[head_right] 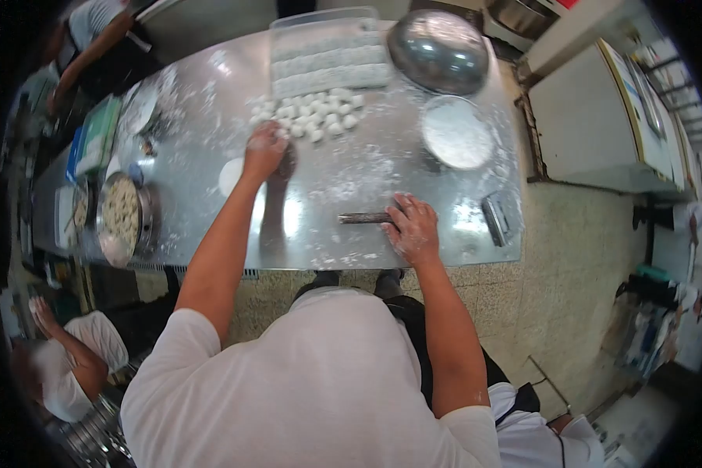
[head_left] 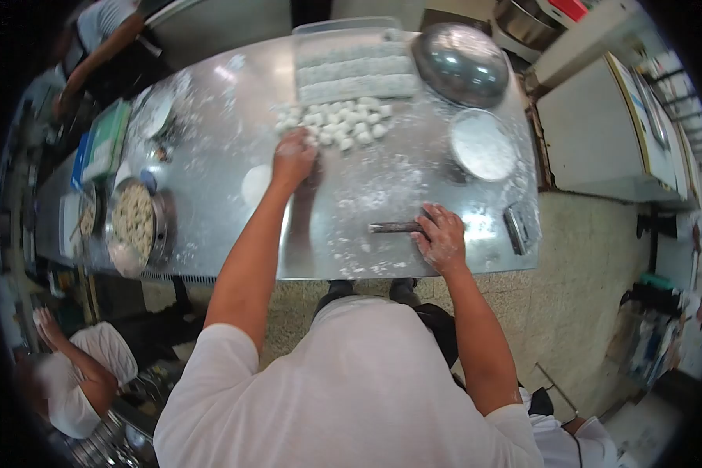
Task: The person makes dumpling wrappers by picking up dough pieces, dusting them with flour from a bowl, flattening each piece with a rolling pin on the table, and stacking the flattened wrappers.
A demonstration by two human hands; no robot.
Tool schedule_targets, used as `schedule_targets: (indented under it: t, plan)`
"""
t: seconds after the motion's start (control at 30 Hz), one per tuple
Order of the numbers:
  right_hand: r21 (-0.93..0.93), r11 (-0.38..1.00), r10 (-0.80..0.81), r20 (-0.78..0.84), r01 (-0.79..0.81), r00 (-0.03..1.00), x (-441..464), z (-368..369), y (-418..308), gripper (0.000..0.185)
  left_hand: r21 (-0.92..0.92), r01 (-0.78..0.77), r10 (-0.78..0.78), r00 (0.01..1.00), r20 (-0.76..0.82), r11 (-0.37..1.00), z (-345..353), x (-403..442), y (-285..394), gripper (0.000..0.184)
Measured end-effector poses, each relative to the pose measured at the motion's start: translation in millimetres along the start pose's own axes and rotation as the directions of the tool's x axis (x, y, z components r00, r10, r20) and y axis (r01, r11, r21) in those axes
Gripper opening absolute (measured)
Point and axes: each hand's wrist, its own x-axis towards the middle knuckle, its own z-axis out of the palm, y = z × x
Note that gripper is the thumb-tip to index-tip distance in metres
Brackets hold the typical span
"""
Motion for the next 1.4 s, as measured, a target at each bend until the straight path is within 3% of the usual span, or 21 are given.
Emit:
schedule_targets:
  t: [0.03,0.07,0.1,0.13,0.23,0.3,0.33,0.4,0.5,0.53,0.7,0.8,0.87,0.9,0.97,1.03,1.1,1.13,1.27,1.33,1.4]
  plan:
    - [0.02,1.0,0.015,0.01,-0.015,1.0,-1,-2,7,0.031,-0.032,0.151,-0.148,0.986,0.07,0.988,-13,4,25,0.034]
    - [0.034,0.999,0.029,0.005,-0.029,1.0,-1,-3,14,0.03,-0.022,0.131,-0.129,0.988,0.082,0.991,-7,11,43,0.034]
    - [0.046,0.998,0.045,-0.005,-0.044,0.999,-2,-2,18,0.03,-0.393,0.266,-0.232,0.964,0.134,0.88,-3,17,62,0.036]
    - [0.066,0.997,0.044,0.002,-0.044,0.999,-2,-2,22,0.03,-0.691,0.375,-0.312,0.924,0.222,0.618,1,21,80,0.037]
    - [0.098,0.995,0.032,0.004,-0.032,0.999,-1,-2,26,0.03,-0.657,0.353,-0.082,0.91,0.406,0.666,12,55,161,0.038]
    - [0.104,0.994,0.026,0.001,-0.026,1.0,-1,-3,27,0.03,-0.428,0.186,0.019,0.902,0.432,0.884,20,69,230,0.033]
    - [0.131,0.991,0.021,0.004,-0.021,1.0,-1,-4,28,0.03,-0.428,0.178,0.026,0.903,0.429,0.886,37,75,248,0.033]
    - [0.157,0.987,0.022,0.004,-0.022,1.0,-4,-2,30,0.031,-0.12,-0.388,0.405,0.895,0.186,0.914,77,86,273,0.027]
    - [0.176,0.984,0.012,-0.038,-0.005,0.999,-4,-2,32,0.033,0.089,-0.445,0.375,0.832,0.409,0.891,148,90,274,0.026]
    - [0.188,0.982,0.008,-0.039,0.0,0.999,-4,-4,32,0.032,0.075,-0.549,0.434,0.73,0.528,0.833,147,81,278,0.029]
    - [0.204,0.979,0.005,-0.034,0.002,0.999,-8,-5,31,0.033,0.217,-0.523,0.288,0.717,0.634,0.824,148,71,309,0.035]
    - [0.218,0.976,0.002,-0.043,0.007,0.999,-7,-4,33,0.033,0.116,-0.649,0.399,0.587,0.704,0.752,146,83,309,0.033]
    - [0.2,0.98,0.002,-0.005,-0.001,1.0,-7,-4,33,0.034,-0.151,-0.313,0.346,0.793,0.501,0.938,135,73,318,0.027]
    - [0.207,0.978,-0.006,-0.003,0.007,1.0,-7,-3,30,0.034,-0.143,-0.307,0.337,0.797,0.501,0.941,135,65,315,0.027]
    - [0.183,0.983,0.02,-0.015,-0.017,1.0,-4,-3,30,0.032,0.134,-0.484,0.344,0.766,0.543,0.865,136,53,310,0.026]
    - [0.175,0.985,0.016,-0.022,-0.012,1.0,-5,-3,30,0.032,0.128,-0.54,0.41,0.753,0.515,0.832,137,55,310,0.025]
    - [0.136,0.99,0.029,-0.02,-0.026,0.999,-5,0,28,0.032,-0.052,-0.421,0.388,0.772,0.503,0.905,137,54,313,0.033]
    - [0.109,0.994,0.029,-0.024,-0.026,0.999,-5,1,28,0.035,0.054,-0.563,0.425,0.68,0.598,0.825,151,61,309,0.031]
    - [0.074,0.996,0.055,0.029,-0.057,0.998,-5,4,23,0.034,0.028,-0.595,0.392,0.564,0.727,0.804,137,70,306,0.025]
    - [0.059,0.996,0.071,-0.049,-0.068,0.996,-5,4,21,0.033,-0.254,-0.469,0.533,0.728,0.431,0.846,121,72,296,0.022]
    - [0.028,0.996,0.091,-0.041,-0.09,0.995,-8,2,12,0.034,-0.33,-0.441,0.542,0.763,0.351,0.835,74,64,272,0.023]
